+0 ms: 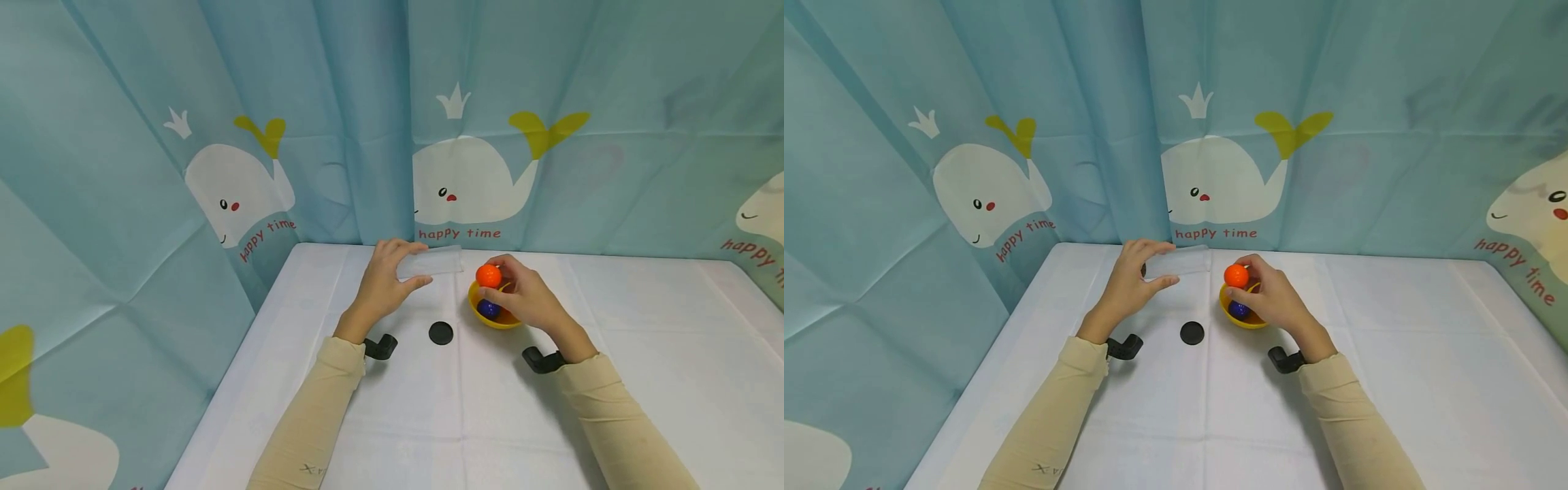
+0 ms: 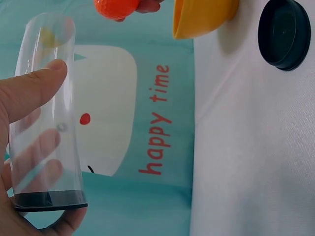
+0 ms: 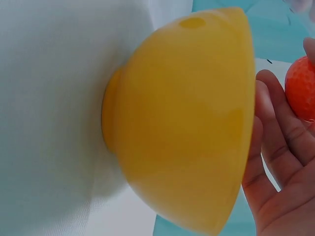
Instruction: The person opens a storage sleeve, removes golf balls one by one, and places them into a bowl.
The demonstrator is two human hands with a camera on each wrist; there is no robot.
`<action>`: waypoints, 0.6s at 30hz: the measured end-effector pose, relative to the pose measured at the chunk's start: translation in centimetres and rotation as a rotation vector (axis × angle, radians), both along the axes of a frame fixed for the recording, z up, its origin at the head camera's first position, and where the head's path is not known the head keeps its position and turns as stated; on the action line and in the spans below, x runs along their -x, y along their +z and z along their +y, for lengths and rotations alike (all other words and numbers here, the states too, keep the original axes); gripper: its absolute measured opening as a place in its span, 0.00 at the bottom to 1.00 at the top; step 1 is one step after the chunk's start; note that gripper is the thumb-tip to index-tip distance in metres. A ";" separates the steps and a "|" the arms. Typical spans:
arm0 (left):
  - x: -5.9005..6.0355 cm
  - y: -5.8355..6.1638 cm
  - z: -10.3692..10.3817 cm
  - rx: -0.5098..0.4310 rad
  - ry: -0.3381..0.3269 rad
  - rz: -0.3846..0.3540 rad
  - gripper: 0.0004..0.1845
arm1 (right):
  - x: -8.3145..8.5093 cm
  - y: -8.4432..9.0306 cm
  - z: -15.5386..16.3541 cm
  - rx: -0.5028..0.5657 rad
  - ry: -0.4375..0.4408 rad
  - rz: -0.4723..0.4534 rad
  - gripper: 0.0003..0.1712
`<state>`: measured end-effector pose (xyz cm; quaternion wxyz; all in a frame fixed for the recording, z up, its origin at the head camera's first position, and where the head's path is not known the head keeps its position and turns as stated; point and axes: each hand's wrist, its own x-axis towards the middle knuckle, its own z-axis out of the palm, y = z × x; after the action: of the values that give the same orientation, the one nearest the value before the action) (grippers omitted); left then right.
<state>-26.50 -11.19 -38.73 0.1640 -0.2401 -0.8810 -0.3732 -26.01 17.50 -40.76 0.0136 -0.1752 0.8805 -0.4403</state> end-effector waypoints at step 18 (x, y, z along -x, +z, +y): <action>0.1 -0.3 0.1 0.003 0.009 -0.054 0.30 | 0.6 -0.9 1.1 -0.096 -0.064 0.085 0.26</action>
<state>-26.64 -11.05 -39.05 0.1415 -0.2261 -0.8868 -0.3774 -26.66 18.63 -41.62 -0.0295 -0.1648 0.9055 -0.3898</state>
